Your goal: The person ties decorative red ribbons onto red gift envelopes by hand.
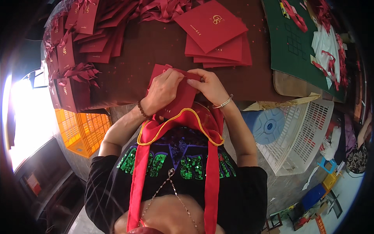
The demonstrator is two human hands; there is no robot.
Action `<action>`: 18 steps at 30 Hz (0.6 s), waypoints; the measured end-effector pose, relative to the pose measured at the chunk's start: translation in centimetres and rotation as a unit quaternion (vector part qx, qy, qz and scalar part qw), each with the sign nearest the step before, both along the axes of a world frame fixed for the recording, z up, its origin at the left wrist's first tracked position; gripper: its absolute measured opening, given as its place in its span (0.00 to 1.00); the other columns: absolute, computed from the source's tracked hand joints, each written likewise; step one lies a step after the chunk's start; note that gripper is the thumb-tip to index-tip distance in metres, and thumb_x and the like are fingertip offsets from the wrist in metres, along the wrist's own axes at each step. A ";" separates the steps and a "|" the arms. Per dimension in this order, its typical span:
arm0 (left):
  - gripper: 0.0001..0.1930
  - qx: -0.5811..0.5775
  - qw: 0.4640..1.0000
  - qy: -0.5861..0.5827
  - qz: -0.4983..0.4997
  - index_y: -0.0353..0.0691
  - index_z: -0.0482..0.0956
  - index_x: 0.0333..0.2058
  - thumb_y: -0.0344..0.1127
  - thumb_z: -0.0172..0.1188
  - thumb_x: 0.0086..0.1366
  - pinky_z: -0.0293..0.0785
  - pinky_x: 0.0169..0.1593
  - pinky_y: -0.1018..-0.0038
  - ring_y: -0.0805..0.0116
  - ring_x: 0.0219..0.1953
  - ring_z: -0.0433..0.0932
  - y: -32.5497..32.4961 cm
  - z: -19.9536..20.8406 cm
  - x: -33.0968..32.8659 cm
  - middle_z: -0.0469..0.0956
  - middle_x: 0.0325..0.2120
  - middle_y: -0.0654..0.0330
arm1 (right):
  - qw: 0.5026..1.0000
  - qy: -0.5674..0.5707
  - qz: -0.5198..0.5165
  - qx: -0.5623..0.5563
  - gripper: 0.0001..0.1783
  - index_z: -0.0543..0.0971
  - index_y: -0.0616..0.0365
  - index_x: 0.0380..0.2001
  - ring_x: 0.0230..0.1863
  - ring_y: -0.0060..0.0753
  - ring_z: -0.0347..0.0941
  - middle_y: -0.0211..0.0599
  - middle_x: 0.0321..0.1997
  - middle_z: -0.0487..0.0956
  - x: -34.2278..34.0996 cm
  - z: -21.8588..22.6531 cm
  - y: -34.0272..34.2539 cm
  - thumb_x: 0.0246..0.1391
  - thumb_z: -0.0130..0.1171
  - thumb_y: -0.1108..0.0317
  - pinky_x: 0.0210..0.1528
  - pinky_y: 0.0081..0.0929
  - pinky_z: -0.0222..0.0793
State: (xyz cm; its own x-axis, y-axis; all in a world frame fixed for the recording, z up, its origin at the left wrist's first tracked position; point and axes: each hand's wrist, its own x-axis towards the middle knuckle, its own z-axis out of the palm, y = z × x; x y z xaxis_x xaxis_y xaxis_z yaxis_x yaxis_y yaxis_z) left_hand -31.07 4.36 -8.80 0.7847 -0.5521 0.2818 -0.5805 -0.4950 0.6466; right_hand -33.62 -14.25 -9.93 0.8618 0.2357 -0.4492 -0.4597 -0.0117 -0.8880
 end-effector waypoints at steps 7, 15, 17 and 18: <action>0.04 -0.009 1.000 0.012 0.006 0.35 0.72 0.31 0.22 0.53 0.55 0.71 0.29 0.63 0.52 0.27 0.74 -0.4 -0.3 0.1 0.72 0.26 0.53 | 0.998 -0.053 -0.019 -0.007 0.19 0.75 0.60 0.46 0.23 0.13 0.63 0.24 0.23 0.71 -0.3 -1.6 0.1 0.51 0.60 0.65 0.25 0.16 0.63; 0.05 0.080 0.996 -0.044 0.014 0.35 0.67 0.26 0.24 0.52 0.49 0.72 0.24 0.65 0.55 0.24 0.74 -0.9 1.1 -0.3 0.69 0.24 0.53 | 0.987 -0.119 -0.021 -0.106 0.18 0.76 0.58 0.45 0.19 0.16 0.60 0.32 0.17 0.68 -0.6 -0.1 0.6 0.48 0.59 0.66 0.23 0.21 0.58; 0.05 0.084 0.995 -0.041 0.019 0.35 0.67 0.27 0.24 0.52 0.49 0.72 0.24 0.65 0.55 0.24 0.74 -0.9 1.3 -0.4 0.69 0.24 0.53 | 0.985 -0.133 -0.020 -0.112 0.19 0.76 0.58 0.45 0.19 0.17 0.60 0.33 0.18 0.69 -0.8 0.2 0.9 0.48 0.59 0.66 0.23 0.21 0.59; 0.05 0.088 0.995 -0.037 0.024 0.35 0.66 0.27 0.24 0.52 0.49 0.72 0.24 0.66 0.55 0.23 0.74 -0.8 1.4 -0.4 0.69 0.23 0.53 | 0.982 -0.147 -0.021 -0.120 0.19 0.75 0.59 0.45 0.20 0.17 0.61 0.34 0.18 0.71 -0.8 0.4 0.9 0.48 0.59 0.67 0.23 0.21 0.60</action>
